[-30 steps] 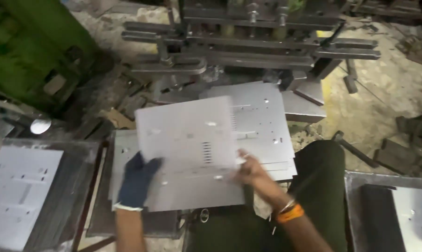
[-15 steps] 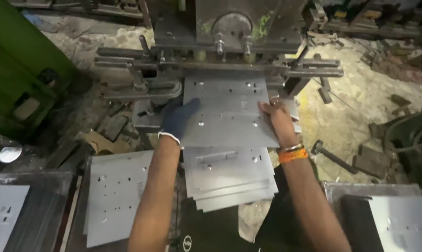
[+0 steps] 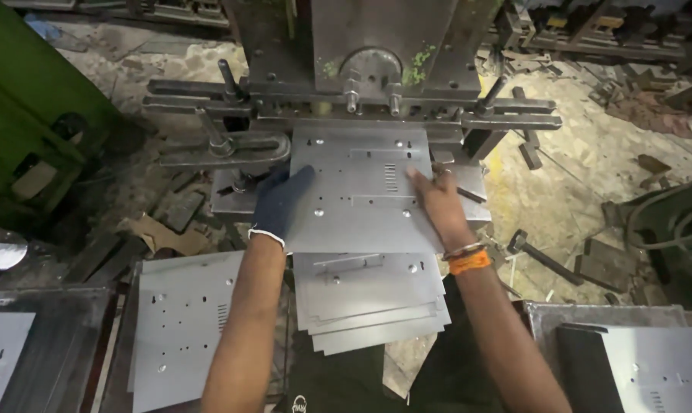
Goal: Manually feeding metal components into a stamping machine and stacking the finished parts.
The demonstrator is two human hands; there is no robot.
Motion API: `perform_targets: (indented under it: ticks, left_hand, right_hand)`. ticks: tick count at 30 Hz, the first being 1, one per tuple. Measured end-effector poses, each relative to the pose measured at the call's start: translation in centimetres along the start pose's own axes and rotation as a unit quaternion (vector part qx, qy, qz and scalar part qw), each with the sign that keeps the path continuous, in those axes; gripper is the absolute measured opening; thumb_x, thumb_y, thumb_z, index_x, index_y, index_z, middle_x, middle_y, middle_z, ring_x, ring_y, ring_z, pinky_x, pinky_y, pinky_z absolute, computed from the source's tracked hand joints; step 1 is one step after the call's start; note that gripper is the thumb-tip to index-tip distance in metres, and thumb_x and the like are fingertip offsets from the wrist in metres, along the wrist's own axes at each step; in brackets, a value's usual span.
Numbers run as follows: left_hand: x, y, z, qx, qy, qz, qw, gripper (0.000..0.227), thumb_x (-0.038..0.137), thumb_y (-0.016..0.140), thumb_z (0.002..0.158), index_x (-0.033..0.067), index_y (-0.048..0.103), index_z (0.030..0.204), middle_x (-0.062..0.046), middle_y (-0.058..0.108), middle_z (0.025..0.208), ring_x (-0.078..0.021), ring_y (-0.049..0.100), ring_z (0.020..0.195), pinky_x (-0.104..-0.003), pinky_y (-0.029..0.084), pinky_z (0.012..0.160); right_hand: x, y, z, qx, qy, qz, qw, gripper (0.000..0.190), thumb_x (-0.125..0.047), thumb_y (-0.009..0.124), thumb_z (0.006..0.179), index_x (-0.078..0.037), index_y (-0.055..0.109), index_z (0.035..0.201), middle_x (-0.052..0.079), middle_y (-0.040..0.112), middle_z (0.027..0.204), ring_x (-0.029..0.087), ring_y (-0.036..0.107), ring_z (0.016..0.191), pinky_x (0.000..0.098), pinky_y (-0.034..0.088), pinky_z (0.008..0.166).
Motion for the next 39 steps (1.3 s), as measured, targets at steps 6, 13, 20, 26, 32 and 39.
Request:
perform_targets:
  ticks: [6, 13, 20, 26, 32, 39]
  left_hand:
    - [-1.0, 2.9, -6.3, -0.043, -0.157, -0.24, 0.957, 0.056, 0.044, 0.062, 0.095, 0.0099, 0.059, 0.139, -0.005, 0.07, 0.125, -0.018, 0.067, 0.11, -0.035, 0.055, 0.098]
    - [-0.8, 3.5, -14.7, -0.151, -0.161, -0.338, 0.915, 0.067, 0.045, 0.056, 0.086, 0.0081, 0.053, 0.142, -0.011, 0.067, 0.131, -0.0263, 0.067, 0.115, -0.039, 0.053, 0.099]
    - [0.8, 5.0, -16.9, -0.213, -0.187, -0.218, 0.934, 0.057, 0.008, 0.071, 0.084, -0.0021, 0.057, 0.138, -0.015, 0.07, 0.121, -0.0281, 0.069, 0.107, -0.041, 0.057, 0.093]
    - [-1.2, 3.1, -6.4, -0.163, -0.108, -0.166, 0.966, 0.048, 0.008, 0.073, 0.083, -0.0028, 0.063, 0.129, -0.012, 0.072, 0.109, -0.0236, 0.071, 0.094, -0.038, 0.059, 0.082]
    - [-6.6, 0.1, 3.6, -0.1, -0.067, 0.012, 0.993, 0.038, 0.026, 0.076, 0.089, 0.0026, 0.073, 0.119, -0.003, 0.074, 0.101, -0.0134, 0.068, 0.085, -0.031, 0.056, 0.074]
    - [-3.4, -0.9, 1.8, -0.029, -0.026, 0.049, 0.998, 0.035, 0.025, 0.076, 0.086, 0.0056, 0.075, 0.114, -0.002, 0.074, 0.096, -0.0122, 0.066, 0.079, -0.031, 0.054, 0.069]
  right_hand:
    - [-8.4, 1.6, -2.0, -0.151, -0.016, -0.278, 0.948, 0.052, -0.032, 0.083, 0.086, 0.006, 0.066, 0.117, 0.015, 0.074, 0.099, 0.024, 0.07, 0.09, 0.035, 0.057, 0.08]
    - [-10.7, 12.1, -7.6, -0.363, -0.099, -0.29, 0.88, 0.094, -0.037, 0.088, 0.068, -0.009, 0.046, 0.147, 0.018, 0.052, 0.145, 0.035, 0.047, 0.135, 0.0555, 0.035, 0.107]
    - [-9.5, 6.8, -10.1, -0.159, -0.178, -0.518, 0.821, 0.095, -0.048, 0.086, 0.071, -0.002, 0.045, 0.144, 0.023, 0.046, 0.143, 0.037, 0.042, 0.131, 0.0549, 0.034, 0.104]
    - [-5.4, -1.1, -6.9, -0.052, 0.133, -0.06, 0.988, 0.057, -0.037, 0.075, 0.086, 0.005, 0.059, 0.121, 0.013, 0.07, 0.093, 0.021, 0.065, 0.079, 0.0347, 0.054, 0.07]
    - [-1.7, -1.3, 0.5, -0.035, 0.123, -0.03, 0.991, 0.038, -0.03, 0.074, 0.093, 0.006, 0.066, 0.097, 0.006, 0.065, 0.081, 0.016, 0.058, 0.071, 0.0302, 0.048, 0.065]
    - [-2.5, -0.3, 0.1, -0.01, 0.14, -0.005, 0.99, 0.032, -0.034, 0.077, 0.086, -0.009, 0.06, 0.076, -0.002, 0.057, 0.071, 0.01, 0.05, 0.063, 0.0292, 0.043, 0.06]
Point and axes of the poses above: each hand's wrist, its own z-axis towards the middle knuckle, its own y-axis out of the palm, x = y × z, the point moved 10 cm from there along z, towards the middle knuckle
